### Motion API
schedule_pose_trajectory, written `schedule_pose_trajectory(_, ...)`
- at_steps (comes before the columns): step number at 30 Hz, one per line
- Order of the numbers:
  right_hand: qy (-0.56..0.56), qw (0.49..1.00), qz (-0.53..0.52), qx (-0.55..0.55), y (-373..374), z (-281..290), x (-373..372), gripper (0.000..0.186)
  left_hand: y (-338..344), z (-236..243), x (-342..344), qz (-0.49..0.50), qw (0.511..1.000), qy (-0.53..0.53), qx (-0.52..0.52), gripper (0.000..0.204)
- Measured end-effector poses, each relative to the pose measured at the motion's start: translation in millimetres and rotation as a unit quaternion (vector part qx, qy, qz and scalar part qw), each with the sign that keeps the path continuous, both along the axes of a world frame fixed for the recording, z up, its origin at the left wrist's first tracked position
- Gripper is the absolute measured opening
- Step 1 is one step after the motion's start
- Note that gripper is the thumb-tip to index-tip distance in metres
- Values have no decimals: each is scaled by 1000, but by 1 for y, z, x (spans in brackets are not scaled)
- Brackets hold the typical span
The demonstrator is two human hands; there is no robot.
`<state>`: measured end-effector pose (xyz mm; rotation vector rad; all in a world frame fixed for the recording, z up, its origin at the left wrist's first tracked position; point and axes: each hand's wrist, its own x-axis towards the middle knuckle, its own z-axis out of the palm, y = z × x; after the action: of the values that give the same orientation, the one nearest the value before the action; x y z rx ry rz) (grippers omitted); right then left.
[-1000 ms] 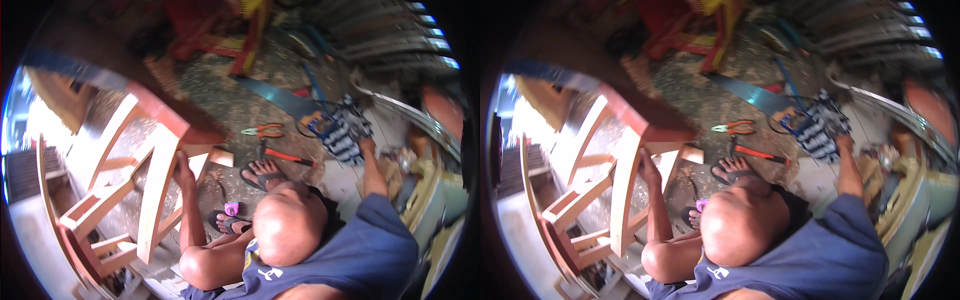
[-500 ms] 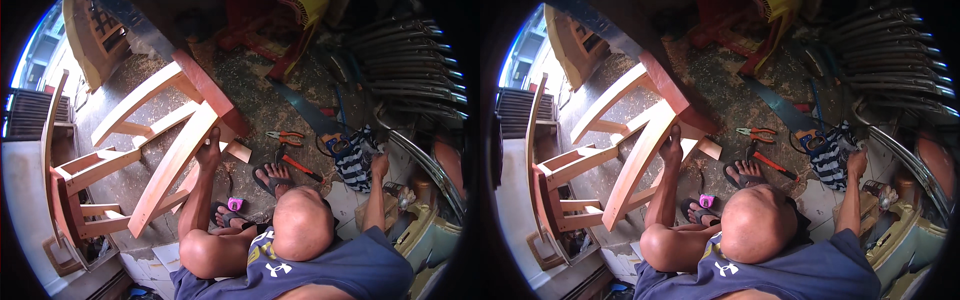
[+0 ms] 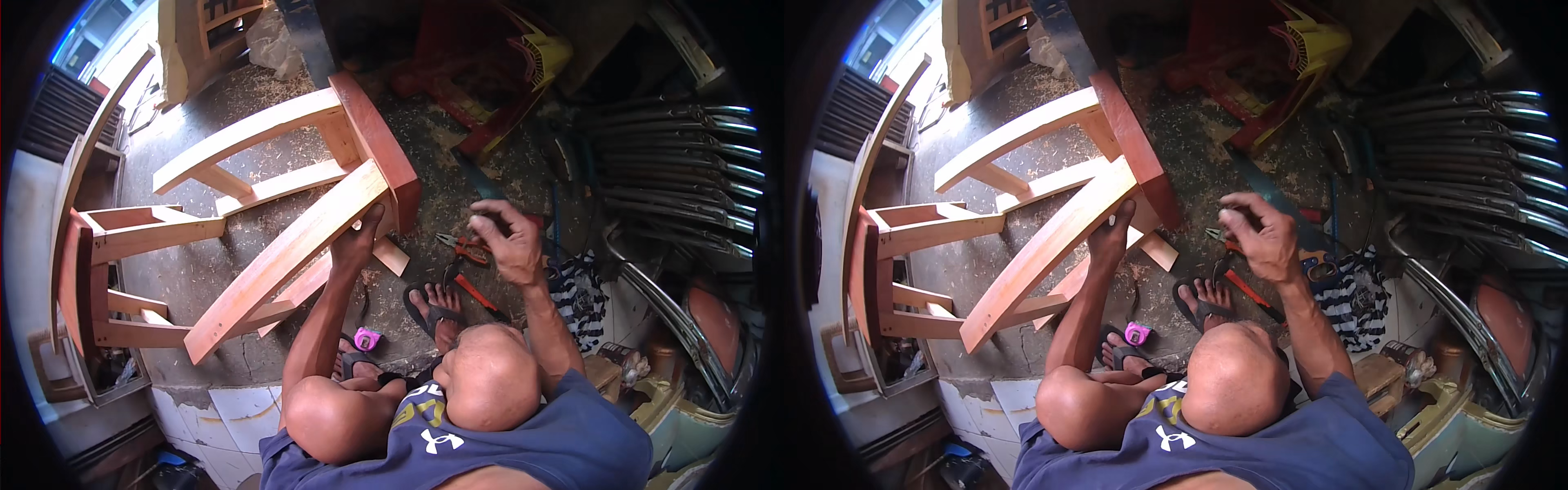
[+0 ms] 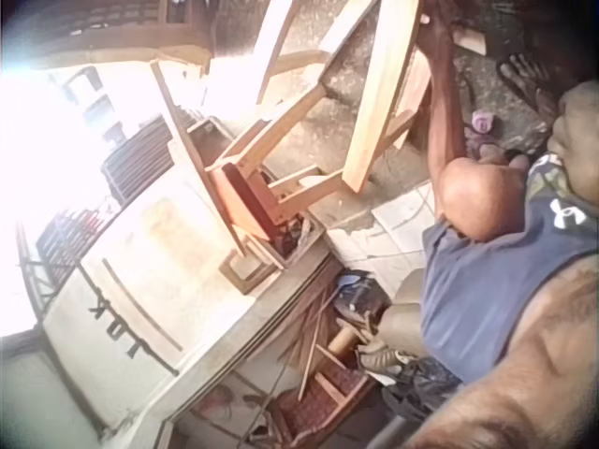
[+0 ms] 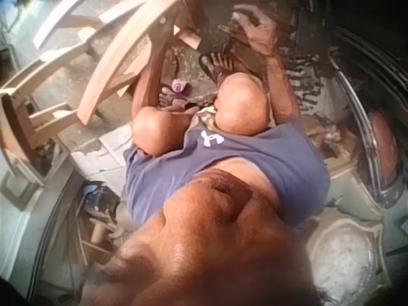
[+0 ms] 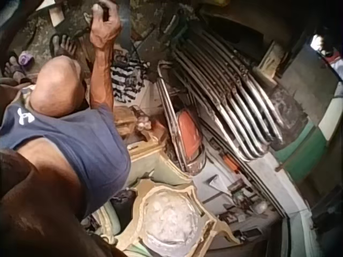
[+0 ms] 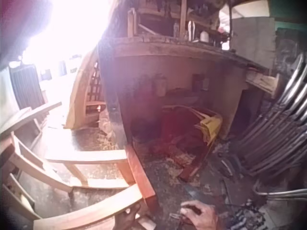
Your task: The person measures a wooden board with a tape measure, marks it with a pencil using a square ruler, saws the board by hand, planes it with an electric planer, and then hammers small wooden blocks into a wooden stool frame.
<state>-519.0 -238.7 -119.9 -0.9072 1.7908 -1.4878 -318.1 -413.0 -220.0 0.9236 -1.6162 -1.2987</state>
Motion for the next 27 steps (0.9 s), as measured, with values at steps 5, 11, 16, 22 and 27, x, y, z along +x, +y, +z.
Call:
schedule_pose_trajectory(5, 134, 979, 155, 21, -20, -4, 35, 16, 47, 30, 10, 77, 979, -186, -11, 45)
schedule_pose_trajectory(11, -21, 976, 215, -22, -26, -30, 63, 18, 80, 51, 44, -211, 963, -149, 73, 14)
schedule_pose_trajectory(16, 244, 910, 87, 324, 59, -146, 38, 52, 49, 90, 68, -113, 964, -121, -207, 11)
schedule_pose_trajectory(22, 242, 856, 128, 438, 145, -228, 5, 39, -43, 143, 34, -97, 915, -251, -301, 23)
schedule_pose_trajectory(27, 277, 817, 250, 440, 113, -188, 2, 36, -80, 133, 13, -240, 906, -344, -62, 45)
